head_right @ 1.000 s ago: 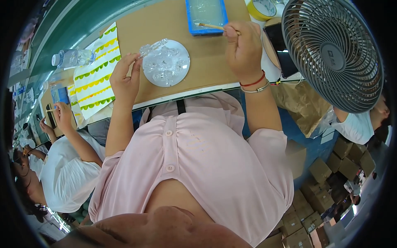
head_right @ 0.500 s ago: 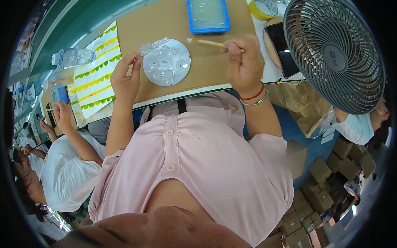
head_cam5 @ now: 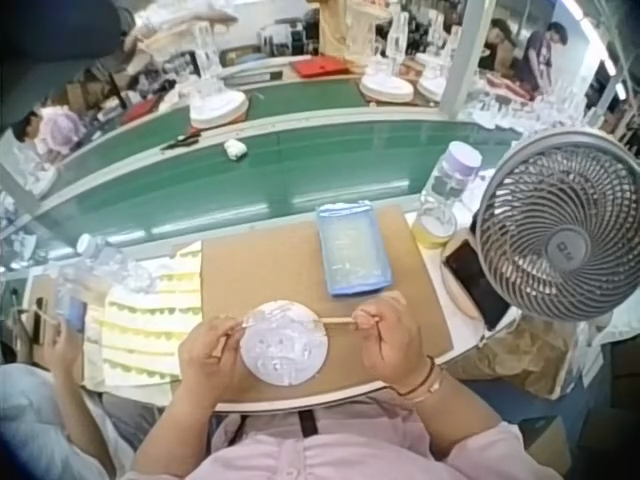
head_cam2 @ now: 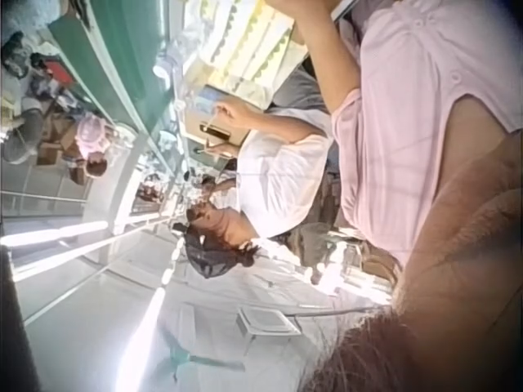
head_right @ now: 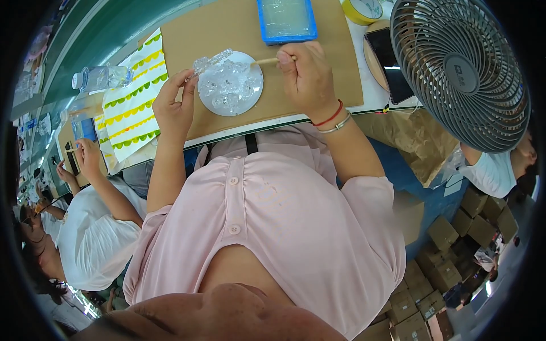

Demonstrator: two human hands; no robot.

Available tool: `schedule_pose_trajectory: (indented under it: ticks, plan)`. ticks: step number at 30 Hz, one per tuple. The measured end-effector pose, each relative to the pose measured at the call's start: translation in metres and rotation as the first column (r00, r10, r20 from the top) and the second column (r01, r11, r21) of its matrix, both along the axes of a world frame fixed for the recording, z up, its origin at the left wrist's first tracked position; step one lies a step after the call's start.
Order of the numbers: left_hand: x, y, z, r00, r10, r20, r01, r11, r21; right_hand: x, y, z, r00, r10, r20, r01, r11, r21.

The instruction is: Applying adhesive or decoration to clear snowflake-shaped ornaments using a wooden stick at an assembly station.

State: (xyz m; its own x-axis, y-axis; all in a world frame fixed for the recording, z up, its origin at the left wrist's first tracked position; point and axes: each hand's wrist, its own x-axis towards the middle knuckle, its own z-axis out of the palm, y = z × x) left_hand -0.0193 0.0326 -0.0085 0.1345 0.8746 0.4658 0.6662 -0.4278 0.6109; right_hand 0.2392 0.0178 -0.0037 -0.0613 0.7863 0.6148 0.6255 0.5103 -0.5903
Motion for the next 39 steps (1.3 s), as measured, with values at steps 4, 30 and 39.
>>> schedule_pose_trajectory:
  ticks: [4,30,39]
  plan:
    - [0.0,0.0,-0.001,1.0,-0.007,0.004,0.007,1.0,0.004,-0.002,0.008,-0.002,0.999,0.024,0.042,-0.027,0.997,0.072]
    - [-0.005,-0.013,0.005,0.994,0.067,0.083,-0.068,0.998,0.006,-0.006,-0.033,-0.001,0.99,0.1,0.096,-0.11,0.989,0.103]
    - [-0.011,-0.018,-0.006,0.989,0.131,0.073,-0.136,0.989,0.066,-0.024,-0.052,0.003,0.977,0.18,0.114,-0.19,0.978,0.081]
